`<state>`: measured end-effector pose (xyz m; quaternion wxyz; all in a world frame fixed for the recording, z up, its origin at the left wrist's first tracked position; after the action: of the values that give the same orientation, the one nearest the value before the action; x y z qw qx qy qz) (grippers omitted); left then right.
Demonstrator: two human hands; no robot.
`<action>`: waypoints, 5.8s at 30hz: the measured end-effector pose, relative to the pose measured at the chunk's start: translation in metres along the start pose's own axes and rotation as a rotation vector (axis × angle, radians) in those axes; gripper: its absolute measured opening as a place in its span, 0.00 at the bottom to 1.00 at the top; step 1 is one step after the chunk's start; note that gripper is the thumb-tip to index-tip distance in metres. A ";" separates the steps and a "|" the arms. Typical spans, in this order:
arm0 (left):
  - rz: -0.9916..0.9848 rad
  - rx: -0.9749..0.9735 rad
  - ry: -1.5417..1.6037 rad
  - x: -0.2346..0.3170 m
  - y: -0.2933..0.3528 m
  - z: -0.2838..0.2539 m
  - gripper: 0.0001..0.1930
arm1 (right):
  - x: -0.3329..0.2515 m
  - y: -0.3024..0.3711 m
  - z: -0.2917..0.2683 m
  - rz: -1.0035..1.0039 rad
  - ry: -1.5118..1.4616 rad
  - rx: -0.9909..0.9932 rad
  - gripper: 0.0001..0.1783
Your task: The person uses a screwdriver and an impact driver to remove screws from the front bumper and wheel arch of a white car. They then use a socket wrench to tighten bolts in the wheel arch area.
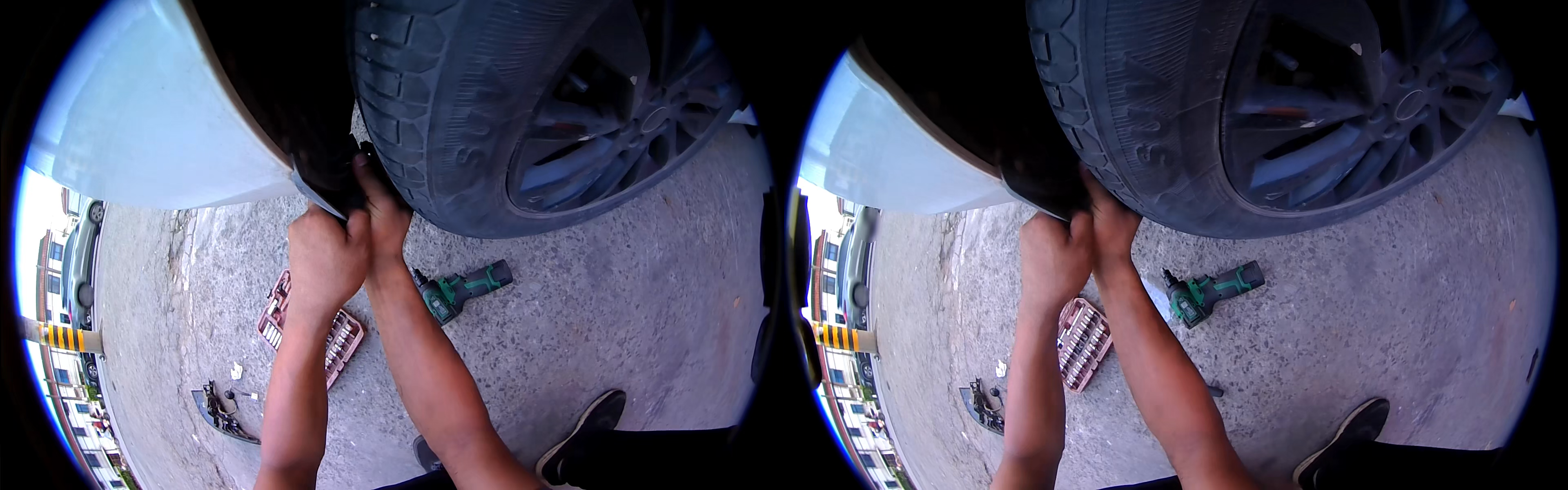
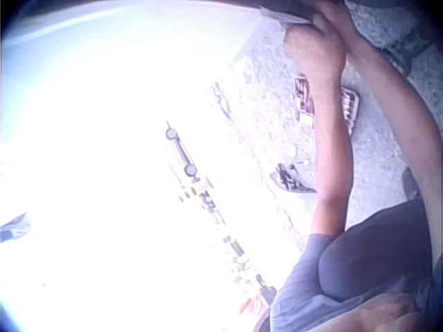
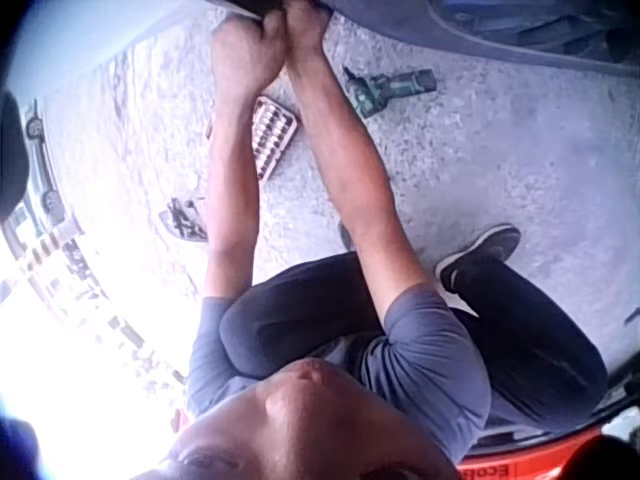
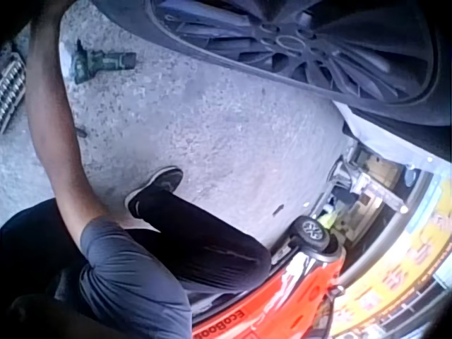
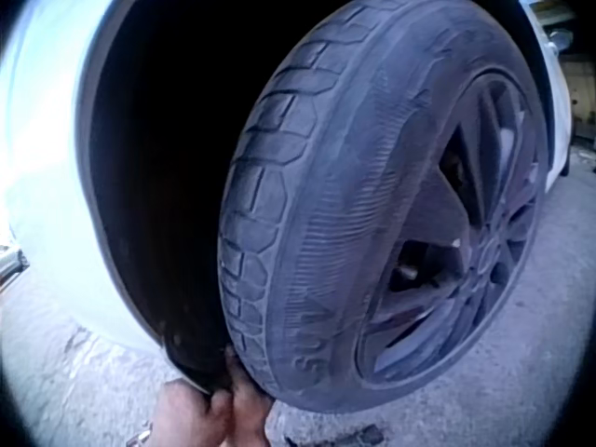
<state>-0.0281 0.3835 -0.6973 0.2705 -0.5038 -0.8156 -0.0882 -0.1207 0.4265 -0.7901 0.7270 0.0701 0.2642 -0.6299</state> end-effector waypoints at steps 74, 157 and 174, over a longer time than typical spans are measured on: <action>0.015 0.027 -0.014 -0.006 0.001 0.001 0.17 | 0.011 -0.002 0.005 0.271 -0.232 0.041 0.24; 0.013 0.013 0.065 -0.012 -0.001 0.003 0.17 | 0.015 -0.002 0.003 0.272 -0.203 0.029 0.15; 0.021 -0.001 0.044 -0.013 0.000 0.005 0.16 | 0.012 0.002 0.005 0.184 -0.311 -0.095 0.16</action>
<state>-0.0253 0.3749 -0.7083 0.2889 -0.5104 -0.8042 -0.0967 -0.1167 0.4141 -0.7922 0.8160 -0.0385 0.1706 -0.5510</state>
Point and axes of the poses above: each hand's wrist, its own y-axis away from the middle knuckle, its own z-axis out of the palm, x = y × z, the point moved 8 cm from there along -y, towards the middle knuckle, and after that the axes turned 12 degrees about -x, right-handed, at the moved point
